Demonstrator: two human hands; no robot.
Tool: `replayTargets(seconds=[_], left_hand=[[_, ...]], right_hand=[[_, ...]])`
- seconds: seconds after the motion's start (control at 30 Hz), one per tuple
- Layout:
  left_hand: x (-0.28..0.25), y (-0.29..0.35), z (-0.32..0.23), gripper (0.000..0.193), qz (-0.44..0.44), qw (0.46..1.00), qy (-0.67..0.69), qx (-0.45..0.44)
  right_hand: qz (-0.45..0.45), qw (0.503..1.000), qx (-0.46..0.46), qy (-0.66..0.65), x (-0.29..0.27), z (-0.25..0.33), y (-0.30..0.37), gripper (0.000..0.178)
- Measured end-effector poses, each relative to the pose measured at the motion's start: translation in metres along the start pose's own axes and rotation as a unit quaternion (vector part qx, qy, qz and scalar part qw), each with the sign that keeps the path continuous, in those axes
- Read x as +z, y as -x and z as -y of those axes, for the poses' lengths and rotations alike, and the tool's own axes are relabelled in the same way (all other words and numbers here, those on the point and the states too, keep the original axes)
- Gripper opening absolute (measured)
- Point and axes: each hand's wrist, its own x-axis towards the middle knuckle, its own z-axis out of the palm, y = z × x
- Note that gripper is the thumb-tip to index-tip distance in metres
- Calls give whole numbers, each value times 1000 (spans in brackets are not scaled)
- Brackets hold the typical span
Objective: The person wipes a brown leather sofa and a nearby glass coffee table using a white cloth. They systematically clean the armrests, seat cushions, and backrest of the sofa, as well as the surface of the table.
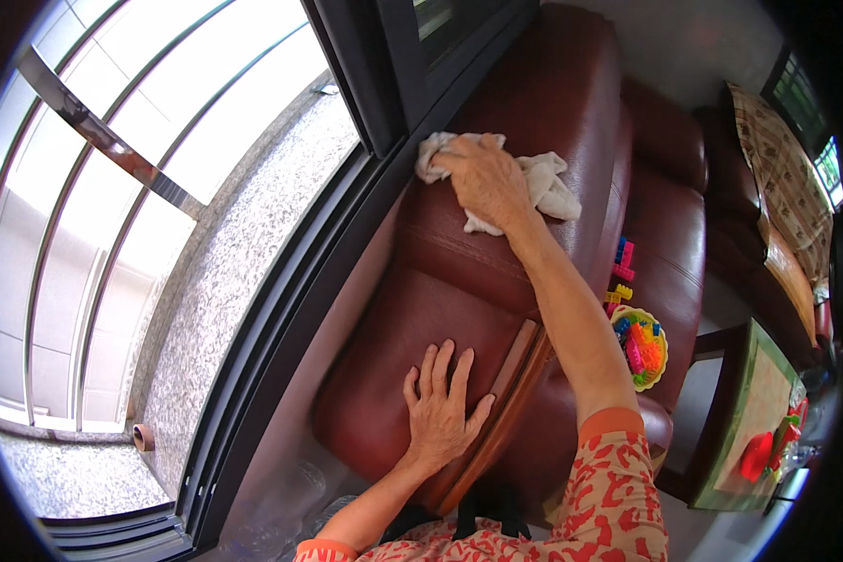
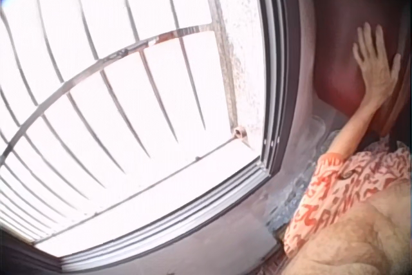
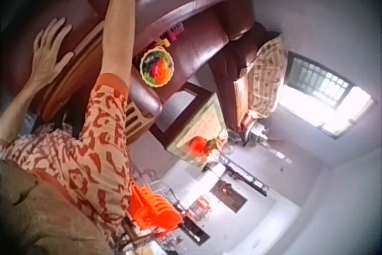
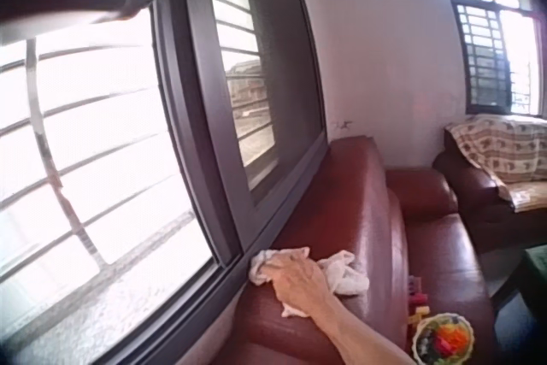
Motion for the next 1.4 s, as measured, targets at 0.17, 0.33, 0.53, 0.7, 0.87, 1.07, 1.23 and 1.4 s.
replayTargets(seconds=[0.17,0.33,0.53,0.7,0.87,1.07,1.23,1.4], left_hand=[[0,0,-2,66,-2,1000,-5,-4],[3,3,3,72,-40,997,67,-22],[10,7,13,83,-202,961,191,7],[15,9,21,75,-209,910,359,8],[-6,16,22,42,-122,888,435,-82],[-17,51,-2,42,-59,992,112,-11],[-18,77,-10,62,-2,996,-84,7],[3,73,-18,62,-15,990,-139,12]], right_hand=[[36,993,-100,-52,-12,31,33,18],[61,981,-180,25,-33,60,78,21],[52,991,-96,-71,-35,97,162,30],[144,971,-71,-175,-43,132,218,32],[135,961,-63,-232,-73,153,265,33],[148,858,-92,-484,-112,132,324,30],[-187,840,271,-430,-103,26,280,36],[-326,863,332,-196,-30,-24,223,42]])
